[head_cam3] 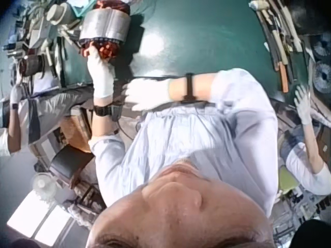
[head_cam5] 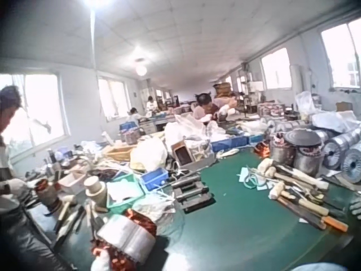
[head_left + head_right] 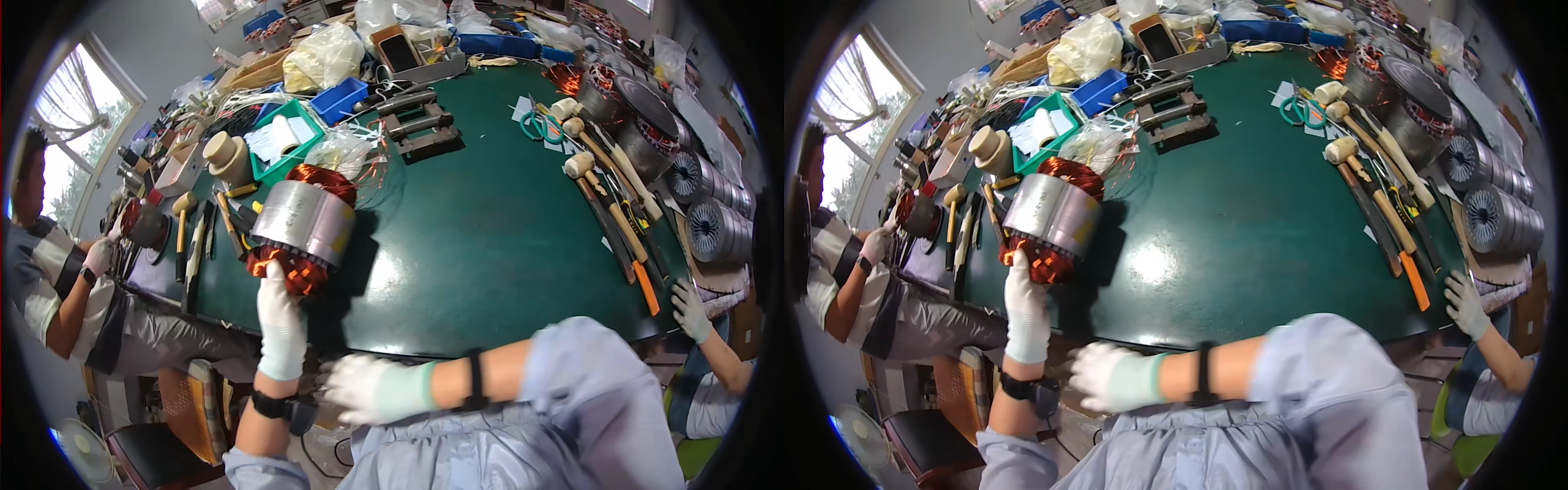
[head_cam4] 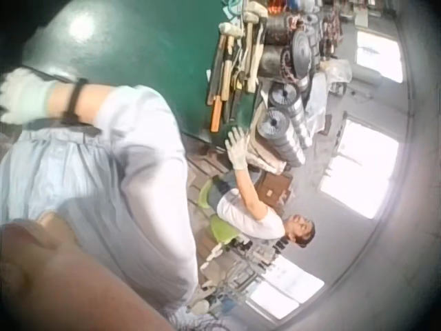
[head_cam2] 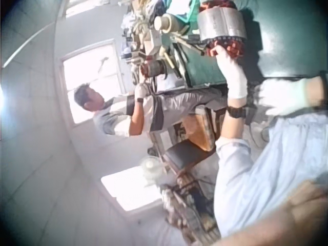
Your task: Manually shaping and fitting copper coils into a motor stator using a rubber mallet and metal shaping tools.
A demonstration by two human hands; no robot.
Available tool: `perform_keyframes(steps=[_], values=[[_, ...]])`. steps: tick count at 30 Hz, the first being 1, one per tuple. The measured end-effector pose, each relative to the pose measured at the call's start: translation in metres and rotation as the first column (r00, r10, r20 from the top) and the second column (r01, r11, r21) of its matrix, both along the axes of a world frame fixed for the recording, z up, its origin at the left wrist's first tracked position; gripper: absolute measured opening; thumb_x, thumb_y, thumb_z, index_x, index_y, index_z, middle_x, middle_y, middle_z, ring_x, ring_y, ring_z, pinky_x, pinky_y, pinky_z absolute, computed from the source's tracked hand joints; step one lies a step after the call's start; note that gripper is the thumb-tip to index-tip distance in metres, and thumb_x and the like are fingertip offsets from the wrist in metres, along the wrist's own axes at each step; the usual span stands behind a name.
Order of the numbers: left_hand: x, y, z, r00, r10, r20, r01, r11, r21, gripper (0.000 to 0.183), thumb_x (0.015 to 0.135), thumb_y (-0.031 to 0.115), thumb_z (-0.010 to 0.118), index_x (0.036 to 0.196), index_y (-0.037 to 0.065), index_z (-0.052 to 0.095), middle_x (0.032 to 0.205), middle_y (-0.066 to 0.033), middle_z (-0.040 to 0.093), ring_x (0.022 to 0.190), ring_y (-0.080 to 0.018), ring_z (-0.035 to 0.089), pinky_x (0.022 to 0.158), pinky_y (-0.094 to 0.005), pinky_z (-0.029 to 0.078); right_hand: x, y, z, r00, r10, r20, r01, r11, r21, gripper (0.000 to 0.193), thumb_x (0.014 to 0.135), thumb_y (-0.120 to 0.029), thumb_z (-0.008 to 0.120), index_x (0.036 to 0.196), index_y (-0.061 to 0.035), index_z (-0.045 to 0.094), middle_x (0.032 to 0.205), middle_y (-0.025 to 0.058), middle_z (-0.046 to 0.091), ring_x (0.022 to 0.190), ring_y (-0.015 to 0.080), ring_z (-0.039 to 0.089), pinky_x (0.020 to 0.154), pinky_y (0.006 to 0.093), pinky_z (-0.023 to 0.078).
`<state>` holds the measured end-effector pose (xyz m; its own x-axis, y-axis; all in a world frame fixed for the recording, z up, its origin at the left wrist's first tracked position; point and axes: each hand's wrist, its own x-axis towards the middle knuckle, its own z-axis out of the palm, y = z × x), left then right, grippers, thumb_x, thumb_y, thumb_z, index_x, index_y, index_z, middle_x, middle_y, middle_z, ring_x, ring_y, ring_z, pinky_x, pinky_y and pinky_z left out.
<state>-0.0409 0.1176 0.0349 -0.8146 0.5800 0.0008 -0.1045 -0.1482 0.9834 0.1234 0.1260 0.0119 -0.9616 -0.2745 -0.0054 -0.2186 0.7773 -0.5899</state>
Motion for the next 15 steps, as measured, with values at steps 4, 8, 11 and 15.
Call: perform_keyframes(steps=[4, 8, 11, 15], values=[[0.017, -0.006, -0.025, 0.938, -0.147, -0.314, 0.086, 0.976, -0.199, 0.047, 0.108, 0.043, 0.045, 0.112, -0.002, 0.06, 0.103, -0.0086, 0.064, 0.091, -0.0197, 0.059, 0.083, -0.0379, 0.048, 0.108, 0.075, -0.002, 0.855, -0.257, -0.451, 0.264, 0.963, -0.049, 0.026, 0.09, -0.021, 0.064, 0.108, -0.002, 0.066, 0.123, 0.0156, 0.066, 0.121, 0.0333, 0.061, 0.103, 0.0451, 0.05], [0.049, -0.005, -0.036, 0.651, -0.095, -0.753, -0.003, 0.992, -0.128, 0.022, 0.099, 0.019, 0.056, 0.11, 0.002, 0.065, 0.102, -0.0169, 0.065, 0.094, -0.0366, 0.061, 0.085, -0.0443, 0.047, 0.185, 0.102, 0.025, 0.762, -0.544, -0.351, 0.586, 0.81, 0.016, 0.019, 0.093, -0.006, 0.056, 0.106, 0.0044, 0.066, 0.108, 0.0173, 0.07, 0.102, 0.0327, 0.068, 0.09, 0.0411, 0.056], [0.061, 0.002, -0.032, 0.283, -0.299, -0.911, -0.004, 0.95, -0.313, 0.026, 0.086, 0.023, 0.071, 0.106, 0.006, 0.07, 0.106, -0.0157, 0.068, 0.094, -0.0362, 0.063, 0.081, -0.0448, 0.049, 0.209, 0.081, 0.034, 0.497, -0.857, 0.138, 0.834, 0.427, -0.351, 0.025, 0.095, -0.004, 0.052, 0.113, 0.0057, 0.066, 0.108, 0.0174, 0.071, 0.101, 0.0298, 0.069, 0.09, 0.0382, 0.056], [0.067, 0.013, -0.021, -0.057, -0.373, -0.926, 0.165, 0.911, -0.377, 0.028, 0.078, 0.023, 0.077, 0.099, 0.007, 0.069, 0.094, -0.0091, 0.067, 0.083, -0.0306, 0.065, 0.07, -0.0468, 0.051, 0.204, 0.072, 0.027, 0.384, -0.899, 0.21, 0.868, 0.274, -0.414, 0.027, 0.096, -0.005, 0.052, 0.117, 0.0053, 0.067, 0.109, 0.0162, 0.072, 0.101, 0.026, 0.069, 0.094, 0.035, 0.054]])
